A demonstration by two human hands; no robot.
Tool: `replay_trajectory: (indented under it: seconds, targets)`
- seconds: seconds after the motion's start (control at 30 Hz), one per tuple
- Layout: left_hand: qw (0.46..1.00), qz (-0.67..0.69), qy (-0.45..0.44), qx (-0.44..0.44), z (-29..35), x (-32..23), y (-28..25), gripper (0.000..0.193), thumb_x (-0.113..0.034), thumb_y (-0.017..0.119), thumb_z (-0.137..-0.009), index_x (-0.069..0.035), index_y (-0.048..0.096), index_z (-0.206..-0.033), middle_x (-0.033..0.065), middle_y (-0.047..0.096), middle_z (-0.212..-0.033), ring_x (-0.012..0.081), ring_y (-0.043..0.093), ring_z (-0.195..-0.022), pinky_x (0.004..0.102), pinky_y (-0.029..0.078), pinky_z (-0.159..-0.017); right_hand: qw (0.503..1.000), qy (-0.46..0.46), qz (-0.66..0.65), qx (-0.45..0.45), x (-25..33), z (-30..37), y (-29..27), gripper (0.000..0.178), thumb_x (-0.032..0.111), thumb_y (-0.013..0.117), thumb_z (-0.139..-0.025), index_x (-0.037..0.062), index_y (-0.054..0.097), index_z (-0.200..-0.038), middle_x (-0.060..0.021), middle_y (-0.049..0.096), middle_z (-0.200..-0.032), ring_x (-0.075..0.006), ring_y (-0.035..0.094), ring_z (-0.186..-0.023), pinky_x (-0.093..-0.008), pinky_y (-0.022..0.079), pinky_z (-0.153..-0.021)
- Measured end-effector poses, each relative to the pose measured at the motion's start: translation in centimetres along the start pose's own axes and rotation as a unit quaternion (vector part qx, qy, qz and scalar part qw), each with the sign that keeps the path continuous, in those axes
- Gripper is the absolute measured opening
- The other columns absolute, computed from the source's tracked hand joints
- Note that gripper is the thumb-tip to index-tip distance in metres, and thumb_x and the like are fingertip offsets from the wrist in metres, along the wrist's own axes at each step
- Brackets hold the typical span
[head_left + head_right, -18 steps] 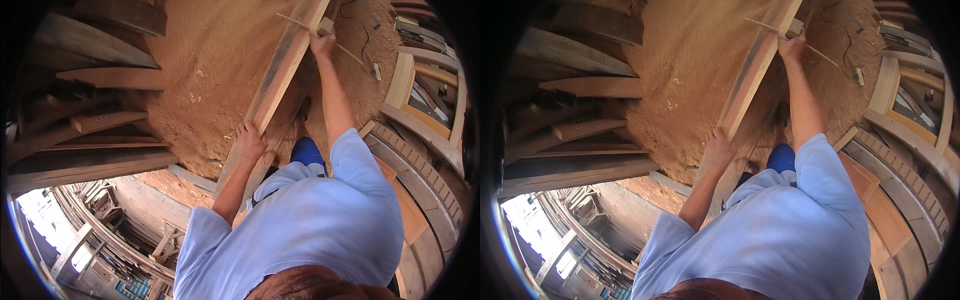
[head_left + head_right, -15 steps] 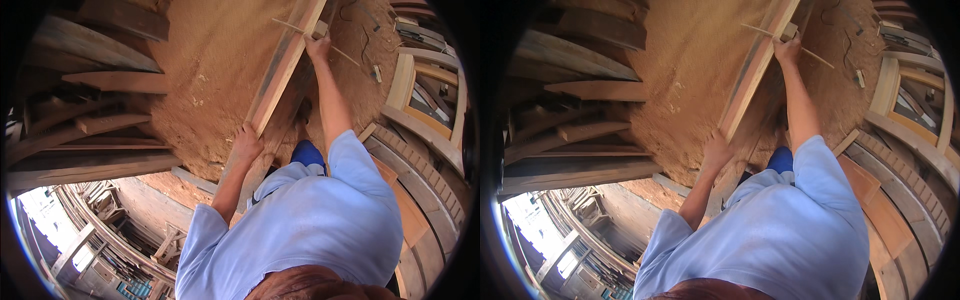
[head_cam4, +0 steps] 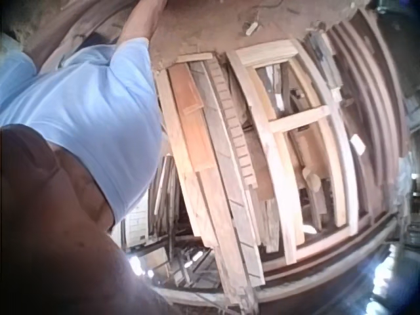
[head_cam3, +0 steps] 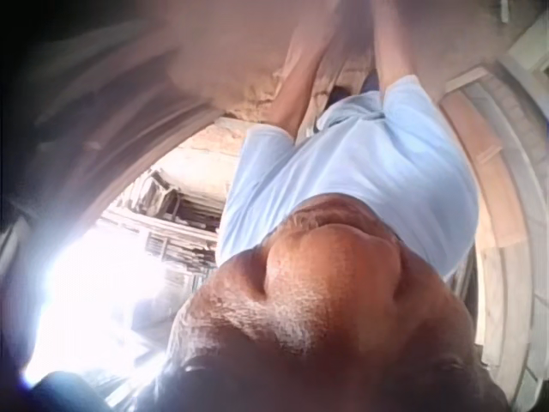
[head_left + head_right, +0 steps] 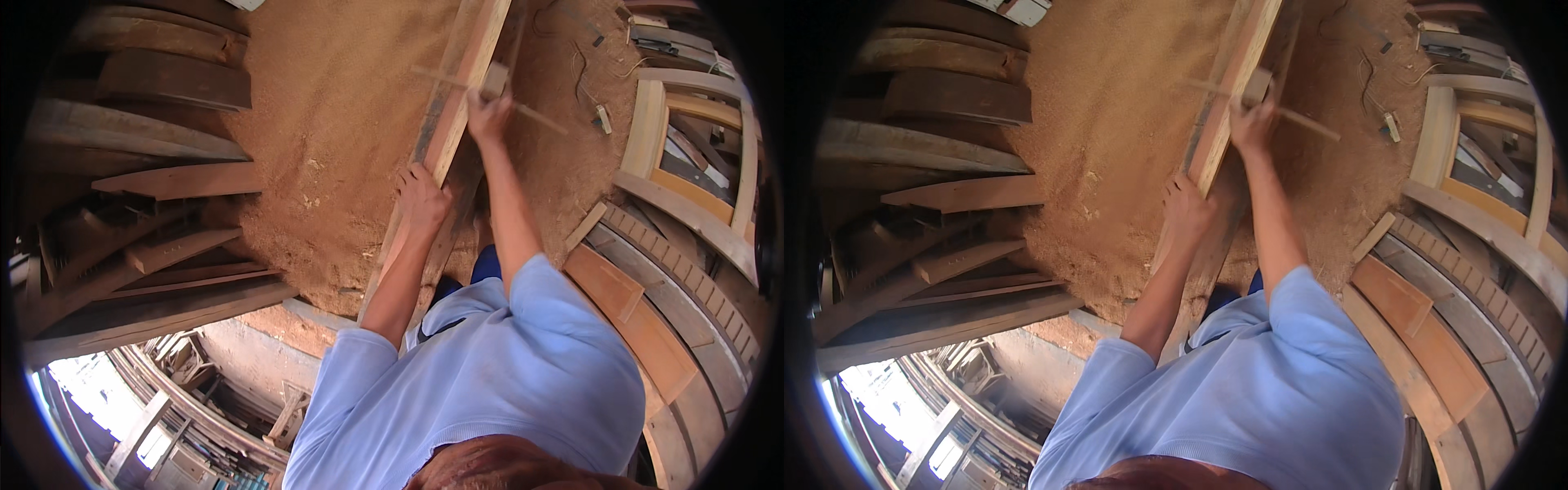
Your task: The person smooths a long wooden plank using a hand plane and an electric sander. They repeatedly plane and sand the plank, flip it over, and inspect the surface. The person also removes a splinter from their finger during the process.
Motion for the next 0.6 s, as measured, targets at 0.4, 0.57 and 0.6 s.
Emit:
replay_trajectory:
  seconds: [0.4,0.57,0.6]
  targets:
    - [0.999,-0.019,0.014,-0.026,-0.4,-0.7,-0.3,0.055,-0.024,0.076,-0.075,0.003,0.048,-0.114,0.0270,0.055,-0.117,0.0463,0.051,-0.117,0.0558,0.042,-0.099,1.000,0.018,0.002,0.008,-2.0,-9.0,0.6,0.067,0.032,0.086,-0.073,0.0030,0.059,-0.127,-0.0215,0.072,-0.110,-0.0381,0.070,-0.103,-0.0448,0.056,-0.088]
    - [0.999,-0.013,0.021,-0.027,-0.7,-1.3,-0.7,0.054,-0.022,0.075,-0.074,0.003,0.048,-0.114,0.0275,0.055,-0.116,0.0465,0.051,-0.116,0.0566,0.042,-0.098,0.995,0.085,0.052,0.026,-2.0,-7.9,0.0,0.072,0.034,0.087,-0.072,0.0021,0.057,-0.129,-0.0222,0.071,-0.111,-0.0381,0.070,-0.106,-0.0452,0.055,-0.090]
    - [0.999,-0.013,0.020,-0.031,-0.8,-1.2,-0.7,0.053,-0.022,0.074,-0.074,0.003,0.048,-0.113,0.0276,0.055,-0.115,0.0465,0.051,-0.115,0.0563,0.042,-0.098,0.995,0.078,0.065,0.025,-1.1,-7.2,-0.1,0.071,0.033,0.087,-0.073,0.0019,0.057,-0.129,-0.0225,0.071,-0.111,-0.0382,0.070,-0.106,-0.0451,0.055,-0.090]
Point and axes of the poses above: each hand's wrist, its own z-axis away from the middle knuckle, its own y-axis out of the palm, x = y × z, the point moved 10 cm from there along -z, towards the middle knuckle
